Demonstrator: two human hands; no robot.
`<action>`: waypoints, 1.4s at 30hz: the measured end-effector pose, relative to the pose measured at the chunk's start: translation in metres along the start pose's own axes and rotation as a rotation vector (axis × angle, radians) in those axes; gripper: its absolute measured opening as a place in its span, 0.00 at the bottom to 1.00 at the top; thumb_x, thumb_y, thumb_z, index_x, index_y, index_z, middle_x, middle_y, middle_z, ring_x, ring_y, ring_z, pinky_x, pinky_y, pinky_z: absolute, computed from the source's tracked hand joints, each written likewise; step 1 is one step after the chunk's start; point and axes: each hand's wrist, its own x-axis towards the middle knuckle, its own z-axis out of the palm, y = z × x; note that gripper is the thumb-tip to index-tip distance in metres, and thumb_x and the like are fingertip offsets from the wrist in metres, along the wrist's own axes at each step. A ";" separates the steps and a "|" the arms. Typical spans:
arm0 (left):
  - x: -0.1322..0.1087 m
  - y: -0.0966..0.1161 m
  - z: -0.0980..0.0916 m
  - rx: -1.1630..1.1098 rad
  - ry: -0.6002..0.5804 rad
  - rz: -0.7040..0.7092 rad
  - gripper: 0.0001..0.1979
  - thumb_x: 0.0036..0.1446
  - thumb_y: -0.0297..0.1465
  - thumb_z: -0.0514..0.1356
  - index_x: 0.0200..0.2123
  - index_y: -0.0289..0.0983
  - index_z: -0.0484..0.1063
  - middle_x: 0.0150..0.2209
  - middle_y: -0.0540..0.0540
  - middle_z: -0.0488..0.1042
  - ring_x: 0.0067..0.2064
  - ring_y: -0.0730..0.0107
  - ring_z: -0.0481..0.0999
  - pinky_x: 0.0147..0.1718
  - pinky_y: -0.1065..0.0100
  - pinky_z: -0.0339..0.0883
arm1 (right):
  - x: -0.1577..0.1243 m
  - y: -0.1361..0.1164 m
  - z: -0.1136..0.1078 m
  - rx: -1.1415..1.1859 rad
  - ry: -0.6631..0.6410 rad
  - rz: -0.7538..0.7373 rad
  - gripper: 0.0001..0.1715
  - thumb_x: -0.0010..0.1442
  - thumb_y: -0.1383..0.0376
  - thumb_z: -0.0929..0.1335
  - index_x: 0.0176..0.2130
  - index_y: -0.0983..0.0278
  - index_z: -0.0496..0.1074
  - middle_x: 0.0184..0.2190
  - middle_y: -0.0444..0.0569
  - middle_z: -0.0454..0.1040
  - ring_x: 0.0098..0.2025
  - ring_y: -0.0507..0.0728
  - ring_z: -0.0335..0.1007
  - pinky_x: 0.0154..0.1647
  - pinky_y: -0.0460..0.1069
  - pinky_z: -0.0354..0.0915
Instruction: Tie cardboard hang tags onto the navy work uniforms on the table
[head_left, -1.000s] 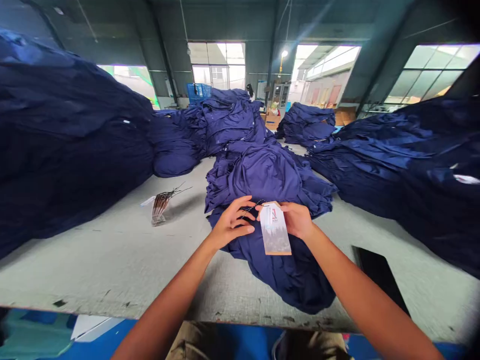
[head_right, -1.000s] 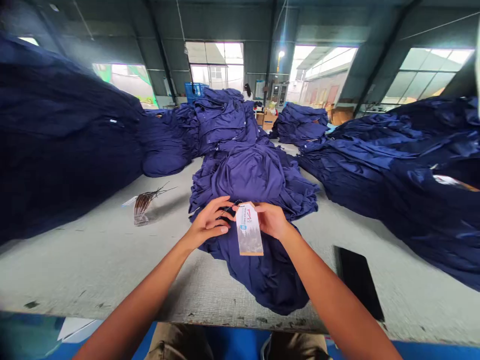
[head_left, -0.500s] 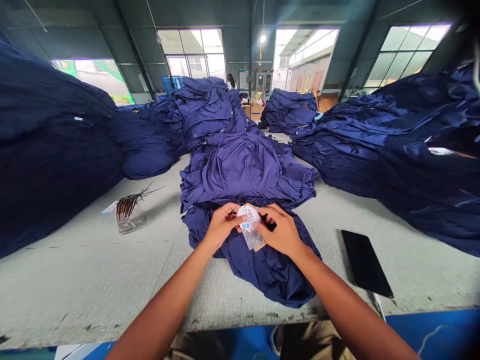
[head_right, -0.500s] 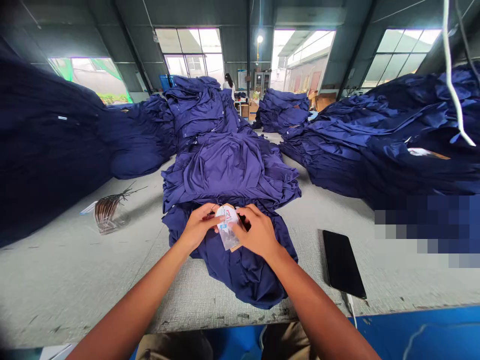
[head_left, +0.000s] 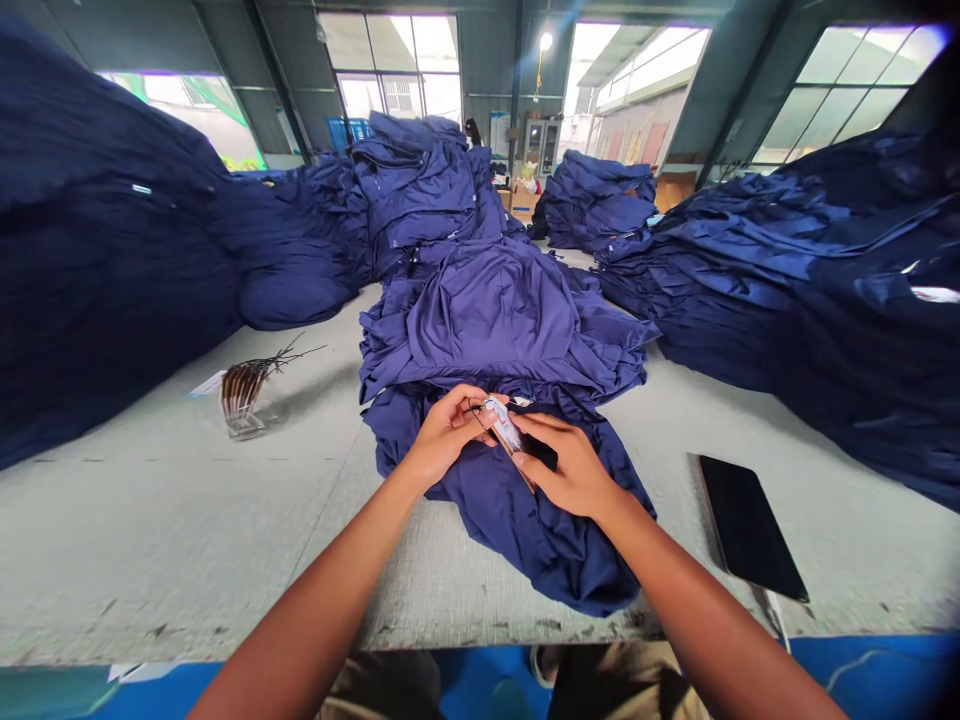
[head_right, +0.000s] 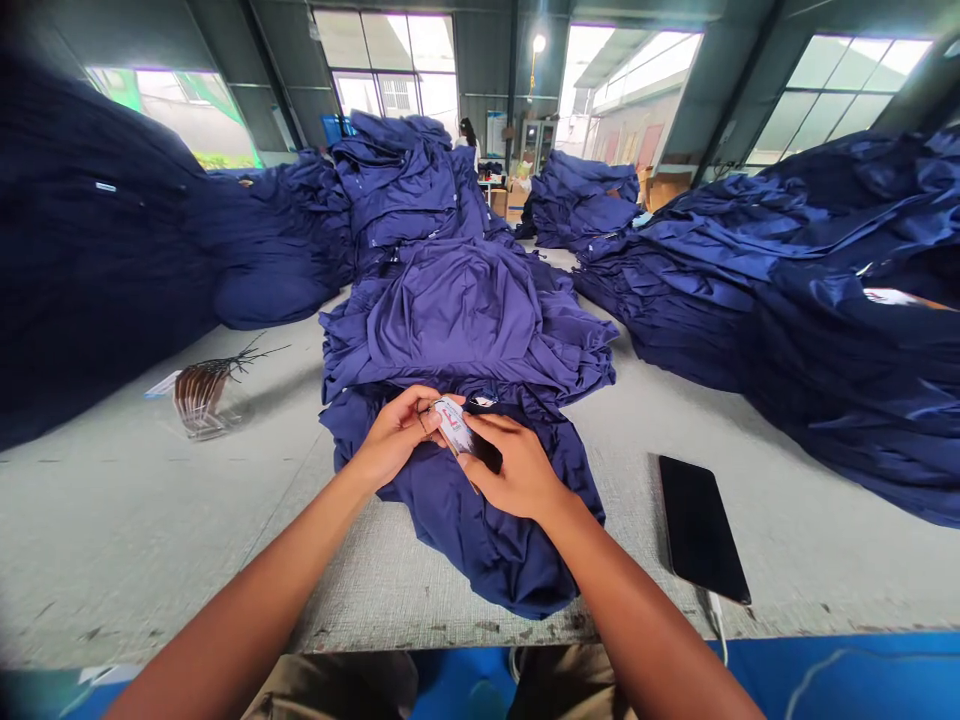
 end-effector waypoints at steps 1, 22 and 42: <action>0.000 -0.001 0.000 -0.001 0.018 -0.003 0.18 0.54 0.38 0.73 0.41 0.36 0.72 0.50 0.41 0.81 0.38 0.68 0.81 0.33 0.69 0.79 | 0.000 0.001 -0.001 0.019 -0.007 0.014 0.27 0.65 0.62 0.67 0.62 0.58 0.75 0.59 0.52 0.77 0.61 0.64 0.73 0.66 0.61 0.66; 0.003 -0.001 0.006 0.035 0.130 -0.077 0.24 0.49 0.46 0.74 0.43 0.36 0.80 0.38 0.45 0.80 0.38 0.67 0.82 0.35 0.68 0.82 | 0.005 0.020 -0.002 0.209 0.254 0.738 0.20 0.60 0.54 0.66 0.39 0.61 0.83 0.42 0.52 0.83 0.47 0.63 0.78 0.45 0.51 0.70; 0.000 0.000 0.004 -0.022 0.131 -0.063 0.20 0.52 0.41 0.74 0.45 0.36 0.80 0.44 0.42 0.83 0.45 0.62 0.83 0.46 0.60 0.81 | 0.005 -0.001 -0.003 0.299 0.049 0.070 0.17 0.66 0.56 0.68 0.49 0.58 0.82 0.52 0.51 0.78 0.57 0.61 0.74 0.64 0.58 0.65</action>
